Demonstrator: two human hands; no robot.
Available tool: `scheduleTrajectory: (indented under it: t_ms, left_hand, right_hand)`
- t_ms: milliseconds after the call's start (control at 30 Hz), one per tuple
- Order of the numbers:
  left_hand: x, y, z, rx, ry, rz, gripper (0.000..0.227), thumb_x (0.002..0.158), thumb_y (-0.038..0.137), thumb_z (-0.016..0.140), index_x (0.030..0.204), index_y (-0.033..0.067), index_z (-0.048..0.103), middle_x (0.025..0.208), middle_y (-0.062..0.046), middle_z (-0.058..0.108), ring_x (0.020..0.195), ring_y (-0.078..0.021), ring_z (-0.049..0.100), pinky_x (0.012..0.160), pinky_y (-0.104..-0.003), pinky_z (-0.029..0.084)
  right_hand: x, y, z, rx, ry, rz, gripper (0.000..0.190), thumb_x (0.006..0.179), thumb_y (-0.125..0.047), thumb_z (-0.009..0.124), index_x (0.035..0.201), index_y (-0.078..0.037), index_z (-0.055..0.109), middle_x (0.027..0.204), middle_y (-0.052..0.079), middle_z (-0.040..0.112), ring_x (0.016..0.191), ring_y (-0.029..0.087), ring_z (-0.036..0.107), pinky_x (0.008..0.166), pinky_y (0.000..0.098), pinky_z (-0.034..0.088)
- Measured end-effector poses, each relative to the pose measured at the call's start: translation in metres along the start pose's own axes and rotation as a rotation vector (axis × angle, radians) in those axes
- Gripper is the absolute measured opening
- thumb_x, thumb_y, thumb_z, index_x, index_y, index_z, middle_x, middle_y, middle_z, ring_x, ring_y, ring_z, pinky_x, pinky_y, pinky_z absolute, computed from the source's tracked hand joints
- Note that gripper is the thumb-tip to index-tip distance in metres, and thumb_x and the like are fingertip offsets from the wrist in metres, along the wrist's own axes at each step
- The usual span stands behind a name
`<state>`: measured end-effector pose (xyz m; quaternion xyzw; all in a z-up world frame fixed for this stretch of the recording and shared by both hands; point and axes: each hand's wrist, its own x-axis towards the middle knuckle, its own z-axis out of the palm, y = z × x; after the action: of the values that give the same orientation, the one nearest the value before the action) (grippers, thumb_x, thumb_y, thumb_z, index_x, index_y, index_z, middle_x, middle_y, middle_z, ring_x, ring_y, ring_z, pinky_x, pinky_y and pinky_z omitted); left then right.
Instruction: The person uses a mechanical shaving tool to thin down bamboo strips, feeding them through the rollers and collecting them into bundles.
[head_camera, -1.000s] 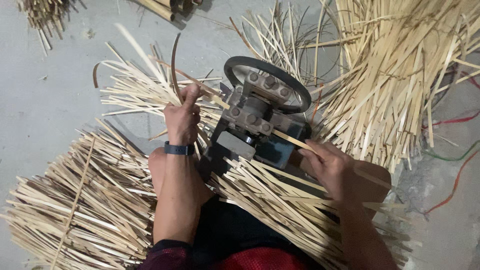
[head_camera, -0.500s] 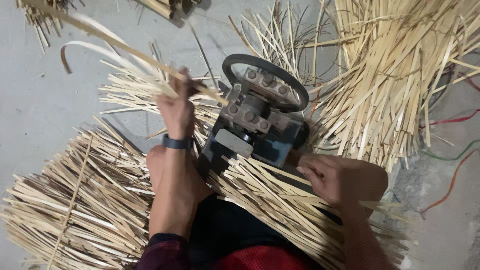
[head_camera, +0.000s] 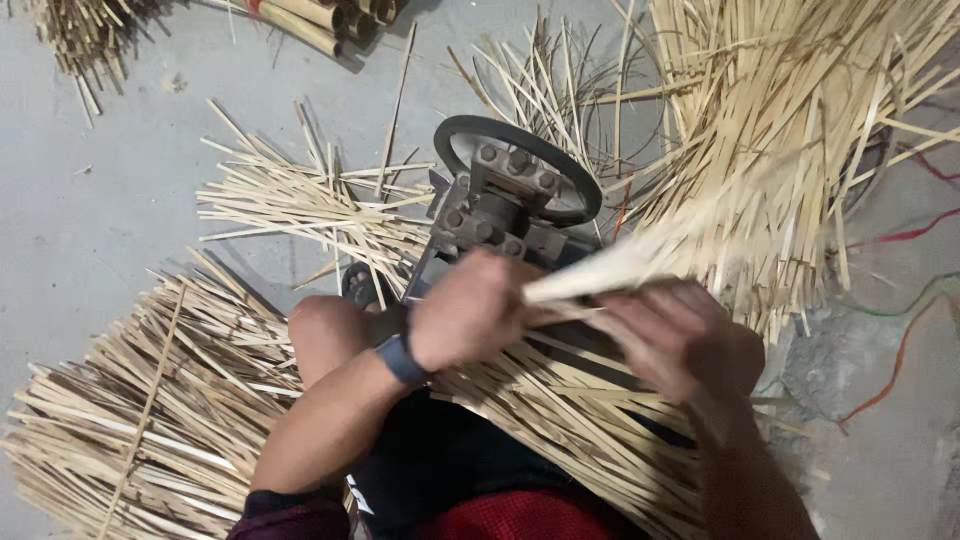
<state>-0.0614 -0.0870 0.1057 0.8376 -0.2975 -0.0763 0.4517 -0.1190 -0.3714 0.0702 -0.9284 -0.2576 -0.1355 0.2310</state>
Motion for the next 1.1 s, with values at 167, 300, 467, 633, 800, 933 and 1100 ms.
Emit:
scheduleTrajectory:
  t_ms: [167,300,467,633,800,933,1100]
  left_hand:
    - [-0.040,-0.040,-0.088,-0.419,0.614,-0.548,0.038,0.104,0.036,0.053,0.106,0.0084,0.079,0.063,0.003,0.065,0.051,-0.0059,0.052,0.044,-0.024,0.037]
    - [-0.033,-0.085,-0.103,-0.807,1.011,-0.415,0.043,0.103,0.041,0.070,0.109,-0.0018,0.075,0.067,0.003,0.055,0.054,-0.0046,0.046,0.045,-0.020,0.031]
    - [-0.024,-0.129,-0.065,-0.959,1.047,-0.646,0.042,0.094,0.040,0.074,0.104,-0.0003,0.075,0.064,0.005,0.055,0.047,-0.0029,0.043,0.039,-0.019,0.030]
    - [-0.025,-0.145,-0.052,-0.992,0.980,-0.608,0.039,0.092,0.036,0.078,0.104,-0.0012,0.075,0.066,0.006,0.054,0.049,-0.0017,0.042,0.041,-0.019,0.029]
    - [-0.022,-0.148,-0.044,-0.986,0.985,-0.629,0.039,0.092,0.036,0.077,0.103,-0.0010,0.074,0.065,0.005,0.054,0.049,-0.0021,0.042,0.041,-0.019,0.028]
    - [-0.022,-0.150,-0.041,-0.984,0.987,-0.635,0.038,0.093,0.035,0.077,0.101,-0.0015,0.073,0.064,0.004,0.054,0.048,-0.0029,0.042,0.041,-0.020,0.028]
    - [-0.014,-0.149,-0.034,-0.955,0.932,-0.645,0.037,0.093,0.036,0.076,0.102,0.0001,0.074,0.065,0.005,0.055,0.047,-0.0023,0.040,0.040,-0.020,0.027]
  right_hand:
    - [-0.045,0.043,-0.010,-0.403,-0.196,0.352,0.025,0.107,-0.025,0.060,0.101,-0.014,0.082,0.075,0.006,0.074,0.053,0.014,0.063,0.041,0.0298,0.051]
    - [-0.052,0.043,0.008,-0.452,-0.227,0.354,0.028,0.100,-0.037,0.065,0.093,-0.016,0.081,0.078,0.008,0.075,0.048,0.014,0.061,0.041,0.0326,0.051]
    - [-0.032,0.020,0.040,-0.187,-0.180,0.444,0.033,0.106,-0.040,0.063,0.106,-0.012,0.080,0.080,0.009,0.074,0.051,0.015,0.065,0.049,0.0324,0.054]
    - [-0.017,0.014,0.020,-0.183,-0.104,0.293,0.030,0.103,-0.039,0.063,0.098,-0.015,0.080,0.086,0.008,0.076,0.066,0.020,0.072,0.060,0.0340,0.058]
    - [-0.017,0.022,0.004,-0.296,-0.279,0.514,0.025,0.096,-0.039,0.069,0.095,-0.019,0.083,0.079,0.008,0.076,0.061,0.023,0.071,0.057,0.0383,0.057]
    - [-0.028,0.025,0.006,-0.291,-0.175,0.426,0.021,0.096,-0.036,0.068,0.096,-0.021,0.082,0.076,0.006,0.074,0.062,0.023,0.069,0.056,0.0372,0.056]
    - [-0.030,0.027,0.067,-0.193,-0.076,0.281,0.028,0.108,-0.035,0.065,0.102,-0.013,0.081,0.070,0.007,0.071,0.047,0.012,0.060,0.042,0.0274,0.050]
